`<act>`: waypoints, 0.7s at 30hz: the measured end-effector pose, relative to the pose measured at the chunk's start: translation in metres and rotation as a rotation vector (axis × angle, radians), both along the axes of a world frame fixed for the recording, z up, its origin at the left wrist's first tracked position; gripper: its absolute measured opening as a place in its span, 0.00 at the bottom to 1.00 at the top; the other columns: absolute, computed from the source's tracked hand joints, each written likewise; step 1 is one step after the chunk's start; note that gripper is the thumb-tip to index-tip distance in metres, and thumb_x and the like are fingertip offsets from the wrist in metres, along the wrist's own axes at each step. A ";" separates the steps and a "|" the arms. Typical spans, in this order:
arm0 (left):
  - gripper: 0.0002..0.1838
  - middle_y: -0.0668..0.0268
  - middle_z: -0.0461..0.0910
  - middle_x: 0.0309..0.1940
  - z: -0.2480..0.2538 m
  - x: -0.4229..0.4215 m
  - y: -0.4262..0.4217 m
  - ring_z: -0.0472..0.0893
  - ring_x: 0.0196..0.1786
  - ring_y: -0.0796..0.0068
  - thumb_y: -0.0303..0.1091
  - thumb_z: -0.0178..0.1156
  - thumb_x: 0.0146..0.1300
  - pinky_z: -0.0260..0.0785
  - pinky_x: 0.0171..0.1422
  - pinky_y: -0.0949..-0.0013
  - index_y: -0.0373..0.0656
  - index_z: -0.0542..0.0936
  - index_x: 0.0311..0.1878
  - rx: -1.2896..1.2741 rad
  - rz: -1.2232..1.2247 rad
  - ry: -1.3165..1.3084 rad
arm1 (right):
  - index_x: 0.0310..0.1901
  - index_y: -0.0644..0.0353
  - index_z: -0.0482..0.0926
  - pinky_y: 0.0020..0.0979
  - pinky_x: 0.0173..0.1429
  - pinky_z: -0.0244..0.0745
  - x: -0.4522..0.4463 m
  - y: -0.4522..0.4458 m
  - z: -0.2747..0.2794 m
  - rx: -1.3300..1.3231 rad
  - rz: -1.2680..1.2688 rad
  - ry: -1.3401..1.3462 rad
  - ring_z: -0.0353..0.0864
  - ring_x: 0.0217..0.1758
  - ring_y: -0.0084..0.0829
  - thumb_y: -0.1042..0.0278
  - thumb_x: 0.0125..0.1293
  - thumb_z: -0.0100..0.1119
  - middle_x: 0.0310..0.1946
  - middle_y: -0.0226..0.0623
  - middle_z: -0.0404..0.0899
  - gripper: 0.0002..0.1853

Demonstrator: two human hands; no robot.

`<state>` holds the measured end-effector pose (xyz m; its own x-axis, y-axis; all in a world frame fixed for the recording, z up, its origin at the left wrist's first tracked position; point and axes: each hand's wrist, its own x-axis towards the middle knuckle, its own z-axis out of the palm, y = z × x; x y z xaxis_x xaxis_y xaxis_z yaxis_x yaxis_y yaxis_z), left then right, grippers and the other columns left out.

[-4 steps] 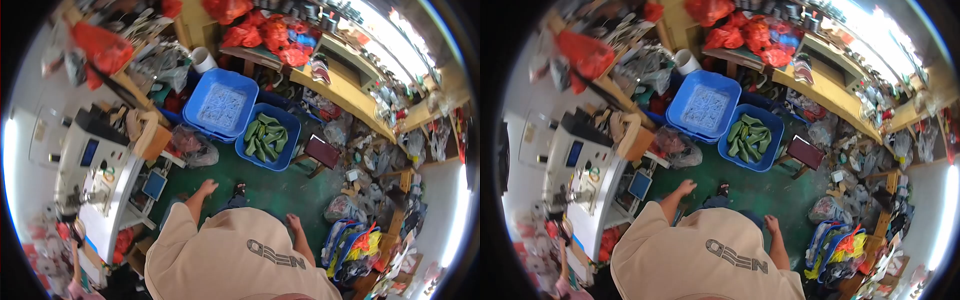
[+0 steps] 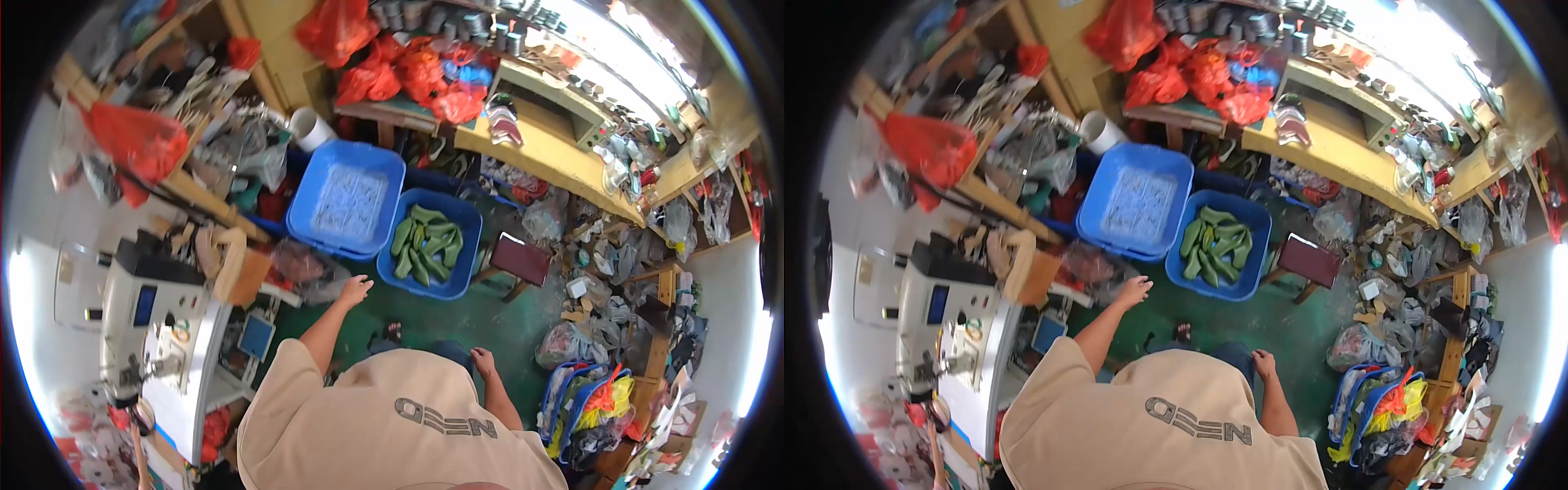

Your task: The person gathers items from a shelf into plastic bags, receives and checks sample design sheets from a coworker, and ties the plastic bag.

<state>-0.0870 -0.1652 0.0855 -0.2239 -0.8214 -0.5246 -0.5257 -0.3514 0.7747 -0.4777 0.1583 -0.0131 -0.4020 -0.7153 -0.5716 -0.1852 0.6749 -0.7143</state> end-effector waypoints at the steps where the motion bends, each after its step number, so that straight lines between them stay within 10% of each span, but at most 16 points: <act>1: 0.32 0.54 0.82 0.41 0.007 -0.022 -0.010 0.83 0.36 0.69 0.44 0.62 0.61 0.75 0.39 0.66 0.33 0.69 0.63 0.002 0.040 0.119 | 0.46 0.67 0.81 0.30 0.40 0.74 -0.015 0.000 -0.011 -0.011 0.030 0.073 0.80 0.35 0.30 0.56 0.62 0.60 0.33 0.38 0.82 0.21; 9: 0.28 0.63 0.78 0.26 -0.047 -0.068 -0.024 0.76 0.23 0.77 0.43 0.60 0.63 0.67 0.25 0.70 0.34 0.71 0.61 0.043 0.151 0.150 | 0.47 0.66 0.81 0.39 0.52 0.75 -0.168 -0.217 -0.019 0.169 0.589 0.249 0.82 0.46 0.46 0.51 0.58 0.60 0.44 0.50 0.82 0.25; 12: 0.14 0.64 0.70 0.17 -0.082 -0.057 0.060 0.69 0.15 0.71 0.40 0.58 0.64 0.63 0.19 0.66 0.37 0.74 0.33 0.312 0.595 -0.003 | 0.44 0.65 0.80 0.42 0.54 0.74 -0.229 -0.351 0.023 0.077 0.655 0.298 0.80 0.50 0.49 0.53 0.58 0.60 0.46 0.54 0.80 0.22; 21: 0.30 0.57 0.82 0.41 -0.011 -0.155 0.142 0.80 0.30 0.67 0.44 0.63 0.60 0.75 0.34 0.62 0.36 0.71 0.62 0.727 0.583 -0.403 | 0.47 0.65 0.78 0.45 0.55 0.70 -0.428 -0.652 0.036 -0.562 0.085 0.895 0.77 0.45 0.53 0.72 0.60 0.53 0.39 0.55 0.79 0.15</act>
